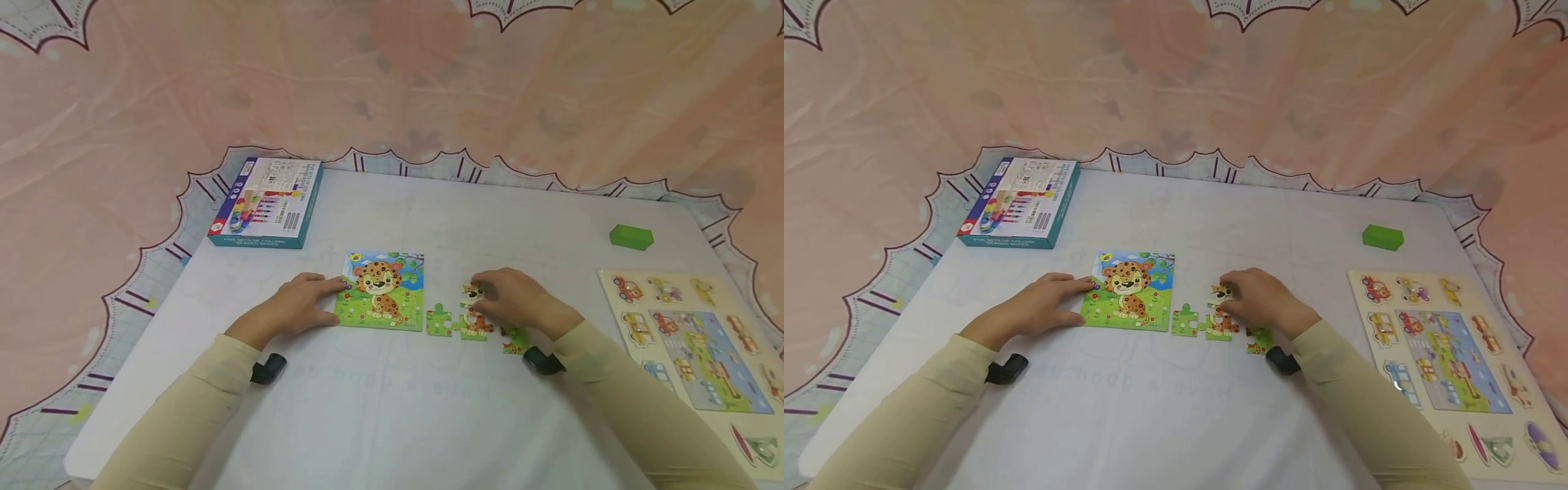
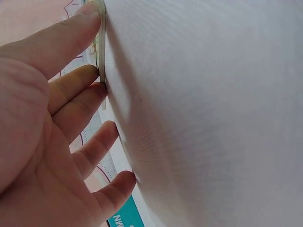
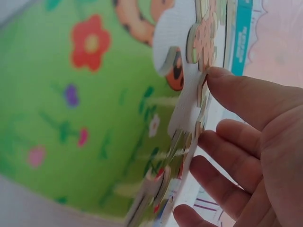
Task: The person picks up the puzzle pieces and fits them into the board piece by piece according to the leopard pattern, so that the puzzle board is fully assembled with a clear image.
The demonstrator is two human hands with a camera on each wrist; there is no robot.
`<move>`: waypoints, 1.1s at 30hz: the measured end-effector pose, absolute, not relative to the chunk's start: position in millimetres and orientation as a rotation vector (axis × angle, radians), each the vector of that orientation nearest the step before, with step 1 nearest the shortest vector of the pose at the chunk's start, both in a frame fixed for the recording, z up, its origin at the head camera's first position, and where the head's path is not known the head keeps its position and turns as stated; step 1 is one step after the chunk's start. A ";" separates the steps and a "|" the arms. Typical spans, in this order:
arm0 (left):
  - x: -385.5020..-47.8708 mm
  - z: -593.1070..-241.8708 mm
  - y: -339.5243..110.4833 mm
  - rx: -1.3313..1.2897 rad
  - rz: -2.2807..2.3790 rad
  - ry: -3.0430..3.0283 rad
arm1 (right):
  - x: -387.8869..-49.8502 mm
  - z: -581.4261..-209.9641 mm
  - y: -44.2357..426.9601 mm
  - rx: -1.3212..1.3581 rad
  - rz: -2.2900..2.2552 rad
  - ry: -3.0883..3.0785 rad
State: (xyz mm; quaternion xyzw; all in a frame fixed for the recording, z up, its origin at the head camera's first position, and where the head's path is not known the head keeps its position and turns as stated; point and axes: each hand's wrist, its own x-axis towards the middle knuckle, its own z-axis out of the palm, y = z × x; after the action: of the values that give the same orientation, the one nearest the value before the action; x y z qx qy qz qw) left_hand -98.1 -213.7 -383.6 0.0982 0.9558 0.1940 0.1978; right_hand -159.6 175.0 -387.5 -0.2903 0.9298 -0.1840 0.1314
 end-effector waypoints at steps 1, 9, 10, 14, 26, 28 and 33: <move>-98.3 -383.6 -213.5 0.275 0.542 2.674 | -159.9 -387.6 175.5 -0.846 -0.539 2.698; -99.1 -383.8 -213.3 0.276 0.546 2.667 | -161.7 -387.1 176.2 -0.834 -0.552 2.698; -99.0 -383.6 -213.5 0.273 0.546 2.666 | -162.0 -386.9 175.6 -0.833 -0.557 2.700; -98.8 -383.5 -214.2 0.267 0.542 2.667 | -162.8 -385.7 173.2 -0.818 -0.564 2.704; -99.8 -384.2 -215.0 0.257 0.537 2.667 | -167.1 -384.8 161.6 -0.734 -0.508 2.751; -99.8 -384.0 -214.9 0.252 0.539 2.663 | -168.1 -385.6 159.9 -0.722 -0.500 2.760; -99.6 -384.0 -214.4 0.260 0.545 2.663 | -169.6 -385.1 158.0 -0.697 -0.489 2.776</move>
State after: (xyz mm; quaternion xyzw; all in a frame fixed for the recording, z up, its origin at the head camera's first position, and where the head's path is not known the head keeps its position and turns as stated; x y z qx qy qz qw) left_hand -99.6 -214.4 -384.0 0.0933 0.9548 0.1952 0.2039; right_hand -169.6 158.0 -385.1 -0.2382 0.9494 -0.1670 0.1186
